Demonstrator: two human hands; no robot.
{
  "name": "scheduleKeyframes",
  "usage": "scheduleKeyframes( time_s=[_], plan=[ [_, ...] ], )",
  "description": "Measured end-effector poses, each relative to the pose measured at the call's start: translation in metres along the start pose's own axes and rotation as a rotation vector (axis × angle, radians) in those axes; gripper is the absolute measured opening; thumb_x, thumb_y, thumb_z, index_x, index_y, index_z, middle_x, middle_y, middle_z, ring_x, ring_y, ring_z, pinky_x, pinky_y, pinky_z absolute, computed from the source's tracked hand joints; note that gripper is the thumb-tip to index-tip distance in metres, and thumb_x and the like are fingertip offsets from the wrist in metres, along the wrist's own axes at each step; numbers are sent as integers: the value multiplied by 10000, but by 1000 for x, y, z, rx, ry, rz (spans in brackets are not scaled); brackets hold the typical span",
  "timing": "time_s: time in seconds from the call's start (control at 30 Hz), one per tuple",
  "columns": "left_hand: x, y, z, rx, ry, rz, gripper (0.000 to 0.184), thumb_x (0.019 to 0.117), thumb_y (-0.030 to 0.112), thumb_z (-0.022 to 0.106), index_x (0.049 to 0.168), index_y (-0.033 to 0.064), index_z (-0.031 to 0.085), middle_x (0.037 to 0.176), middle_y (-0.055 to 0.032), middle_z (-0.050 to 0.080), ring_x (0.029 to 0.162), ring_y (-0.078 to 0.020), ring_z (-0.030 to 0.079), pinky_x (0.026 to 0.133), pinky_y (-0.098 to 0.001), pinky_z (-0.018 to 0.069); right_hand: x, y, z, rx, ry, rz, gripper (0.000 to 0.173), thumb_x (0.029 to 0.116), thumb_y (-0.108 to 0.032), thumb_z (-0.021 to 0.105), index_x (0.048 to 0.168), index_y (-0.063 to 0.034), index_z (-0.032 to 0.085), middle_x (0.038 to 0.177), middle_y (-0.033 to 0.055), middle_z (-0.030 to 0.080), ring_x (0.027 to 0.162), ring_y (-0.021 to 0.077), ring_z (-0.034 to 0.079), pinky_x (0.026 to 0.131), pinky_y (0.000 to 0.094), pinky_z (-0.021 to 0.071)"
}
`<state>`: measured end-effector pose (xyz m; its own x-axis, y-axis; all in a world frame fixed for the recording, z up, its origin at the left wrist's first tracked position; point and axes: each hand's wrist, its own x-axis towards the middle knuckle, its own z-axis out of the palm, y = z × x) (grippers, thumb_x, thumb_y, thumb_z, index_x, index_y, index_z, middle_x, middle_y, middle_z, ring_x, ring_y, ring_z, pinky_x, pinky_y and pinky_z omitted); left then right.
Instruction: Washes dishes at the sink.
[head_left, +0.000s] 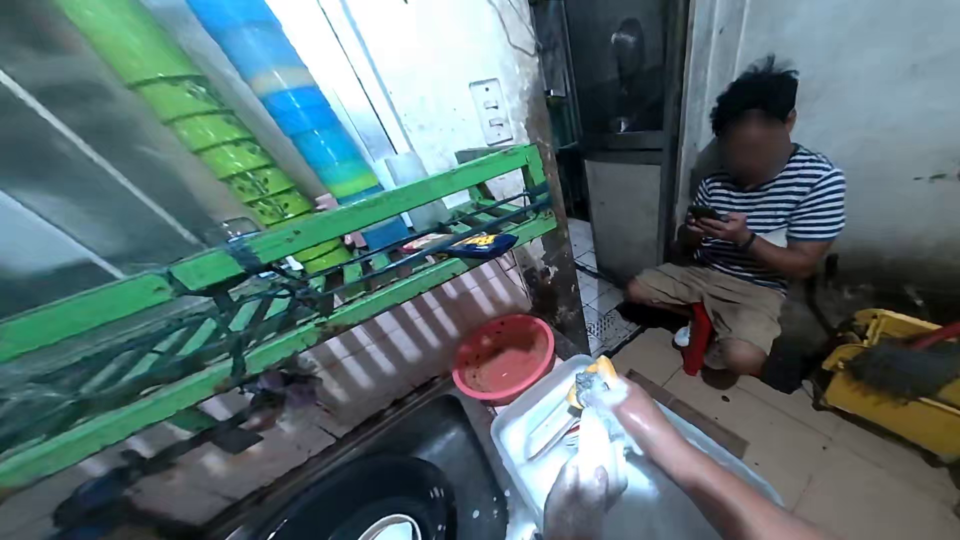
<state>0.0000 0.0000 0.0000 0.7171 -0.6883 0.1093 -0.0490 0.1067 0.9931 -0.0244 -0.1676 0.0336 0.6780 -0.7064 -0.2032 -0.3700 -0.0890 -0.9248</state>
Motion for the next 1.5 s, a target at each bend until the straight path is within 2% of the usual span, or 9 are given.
scheduleKeyframes(
  time_s=[0.17,0.37,0.47,0.53,0.7,0.87,1.1,1.3,1.5],
  plan=[
    [4,4,-16,175,-38,-13,227,960,-33,524,1128,-173,583,995,-129,664,929,-30,618,890,-209,511,-62,-2,21,-362,-42,-420,502,878,-335,733,1254,-12,658,1150,199,711,1096,349,685,960,558,529],
    [2,26,-15,-73,-41,-165,256,945,-25,585,1194,-84,592,962,-35,701,872,-48,685,827,-266,591,-16,-2,-19,199,-84,41,395,1027,-135,599,1396,-22,518,1188,115,639,1028,135,623,900,317,527],
    [11,21,-28,-160,-159,-211,276,972,-12,533,1240,-75,559,995,-37,686,904,-59,668,852,-269,575,-32,-22,-15,-311,-163,-211,451,946,-229,698,1327,-10,598,1221,195,668,1160,296,639,1026,505,496],
    [15,15,-25,-230,-131,-178,193,989,19,416,1058,30,595,854,57,685,801,-9,655,778,-228,565,-43,-33,-6,-503,-230,-378,457,917,-350,703,1262,-56,645,1150,192,690,1111,361,658,955,597,501],
    [18,26,1,-193,150,-223,284,1014,66,526,1251,-78,586,1048,-136,691,931,-145,687,858,-340,587,-14,-4,-6,-64,-12,-129,415,972,-221,687,1293,30,605,1166,196,673,1101,266,645,994,449,504],
    [22,12,16,-52,297,-13,375,978,-11,452,1326,-128,525,1169,-181,655,1025,-83,649,926,-246,539,-55,36,42,-64,311,-568,545,836,-270,758,1242,77,650,1118,186,734,1051,229,716,951,400,573],
    [8,32,29,122,190,-87,304,998,105,573,1223,-90,636,1077,-168,703,983,-119,679,917,-303,556,-5,6,-4,100,91,7,337,1046,-130,562,1323,63,566,1226,217,640,1121,257,616,994,412,486],
    [48,25,2,-207,417,-161,285,1069,138,487,1228,-57,621,1058,-159,688,931,-174,680,843,-353,582,-50,56,34,-142,201,-765,442,853,-204,742,1211,47,682,1111,179,738,1047,253,720,941,428,583],
    [56,22,-20,-607,386,-235,288,1063,116,467,1286,-37,566,1157,-175,665,1031,-245,675,897,-452,582,-31,50,0,-193,328,-666,445,840,-300,763,1120,43,722,1092,169,745,1062,250,709,970,431,557]
  ],
)
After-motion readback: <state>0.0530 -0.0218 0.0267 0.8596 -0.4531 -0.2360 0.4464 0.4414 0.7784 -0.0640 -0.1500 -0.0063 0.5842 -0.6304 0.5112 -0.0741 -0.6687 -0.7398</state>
